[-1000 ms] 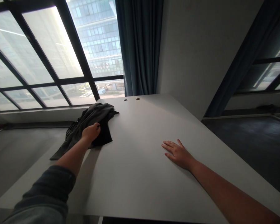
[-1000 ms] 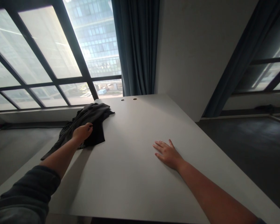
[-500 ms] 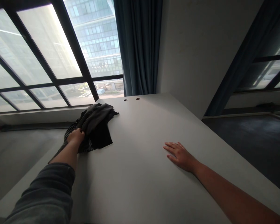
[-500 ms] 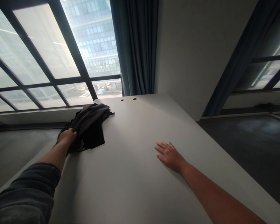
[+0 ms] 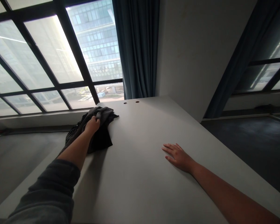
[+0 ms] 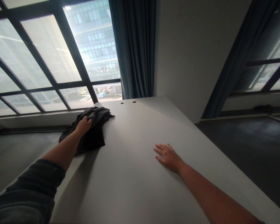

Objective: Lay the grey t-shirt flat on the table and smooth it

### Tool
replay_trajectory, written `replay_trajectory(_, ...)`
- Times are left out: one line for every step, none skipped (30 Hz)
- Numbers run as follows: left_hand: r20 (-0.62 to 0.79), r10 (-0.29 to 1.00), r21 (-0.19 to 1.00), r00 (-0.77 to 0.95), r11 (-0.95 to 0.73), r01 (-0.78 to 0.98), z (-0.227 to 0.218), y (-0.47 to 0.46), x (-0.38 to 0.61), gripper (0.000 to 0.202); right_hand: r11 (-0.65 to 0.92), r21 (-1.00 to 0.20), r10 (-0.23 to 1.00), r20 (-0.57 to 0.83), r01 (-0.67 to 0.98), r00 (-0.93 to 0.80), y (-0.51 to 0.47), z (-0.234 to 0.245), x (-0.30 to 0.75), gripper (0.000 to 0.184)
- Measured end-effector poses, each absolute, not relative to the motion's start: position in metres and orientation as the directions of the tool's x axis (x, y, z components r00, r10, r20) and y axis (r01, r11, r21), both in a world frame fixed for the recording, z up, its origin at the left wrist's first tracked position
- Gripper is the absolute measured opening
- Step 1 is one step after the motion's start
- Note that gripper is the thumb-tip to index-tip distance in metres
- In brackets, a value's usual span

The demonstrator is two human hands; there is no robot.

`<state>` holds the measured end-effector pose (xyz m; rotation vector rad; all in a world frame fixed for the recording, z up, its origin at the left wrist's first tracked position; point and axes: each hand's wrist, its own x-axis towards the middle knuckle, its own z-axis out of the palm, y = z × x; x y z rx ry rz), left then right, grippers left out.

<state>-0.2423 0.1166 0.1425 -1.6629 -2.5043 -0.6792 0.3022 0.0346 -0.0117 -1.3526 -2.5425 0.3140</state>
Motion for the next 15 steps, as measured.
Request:
replay_trajectory(0.269,0.881,0.322,-0.39,0.3,0.898,0.142,0.121,-0.228,0.034,0.546,-0.302,0.834,0.11,0.782,-0.54,0.034,-0.011,0.302,0.053)
replay_trajectory(0.249,0.898,0.318,-0.362,0.277,0.907,0.141,0.125,-0.213,0.033,0.546,-0.302,0.834,0.108,0.781,-0.541,0.034,-0.011,0.302,0.053)
replay_trajectory(0.226,0.915,0.316,-0.334,0.255,0.914,0.139,0.128,-0.197,0.031,0.548,-0.303,0.833,0.111,0.78,-0.542,0.034,-0.01,0.302,0.053)
replay_trajectory(0.203,0.931,0.316,-0.304,0.231,0.92,0.135,0.131,-0.181,0.031,0.55,-0.303,0.832,0.117,0.778,-0.543,0.034,-0.01,0.302,0.053)
replay_trajectory(0.18,0.944,0.318,-0.276,0.21,0.925,0.131,0.132,-0.164,0.031,0.552,-0.304,0.831,0.127,0.776,-0.542,0.035,-0.011,0.302,0.052)
replay_trajectory(0.159,0.955,0.321,-0.249,0.189,0.928,0.126,0.134,-0.148,0.031,0.555,-0.304,0.83,0.14,0.774,-0.54,0.035,-0.011,0.302,0.051)
replay_trajectory(0.14,0.965,0.324,-0.223,0.169,0.931,0.121,0.134,-0.132,0.032,0.557,-0.304,0.829,0.156,0.773,-0.537,0.036,-0.012,0.303,0.051)
replay_trajectory(0.122,0.972,0.328,-0.199,0.149,0.933,0.116,0.134,-0.117,0.033,0.559,-0.304,0.829,0.172,0.771,-0.533,0.036,-0.014,0.303,0.05)
replay_trajectory(0.104,0.979,0.333,-0.176,0.132,0.934,0.11,0.133,-0.103,0.035,0.561,-0.305,0.828,0.189,0.769,-0.529,0.037,-0.015,0.304,0.049)
replay_trajectory(0.087,0.984,0.339,-0.153,0.115,0.934,0.105,0.131,-0.09,0.037,0.565,-0.306,0.825,0.205,0.766,-0.526,0.038,-0.016,0.304,0.048)
replay_trajectory(0.073,0.989,0.345,-0.132,0.099,0.933,0.1,0.13,-0.078,0.039,0.569,-0.308,0.822,0.221,0.762,-0.525,0.038,-0.018,0.305,0.047)
replay_trajectory(0.06,0.992,0.351,-0.112,0.084,0.933,0.095,0.128,-0.067,0.042,0.574,-0.308,0.819,0.235,0.759,-0.524,0.039,-0.019,0.305,0.047)
replay_trajectory(0.049,0.995,0.356,-0.093,0.069,0.932,0.091,0.126,-0.057,0.045,0.579,-0.308,0.815,0.249,0.754,-0.524,0.04,-0.021,0.305,0.047)
replay_trajectory(0.039,0.996,0.362,-0.075,0.056,0.931,0.087,0.123,-0.049,0.046,0.585,-0.307,0.81,0.262,0.751,-0.525,0.04,-0.022,0.306,0.046)
replay_trajectory(0.029,0.998,0.367,-0.059,0.044,0.929,0.083,0.121,-0.04,0.047,0.59,-0.305,0.806,0.273,0.747,-0.525,0.041,-0.023,0.306,0.046)
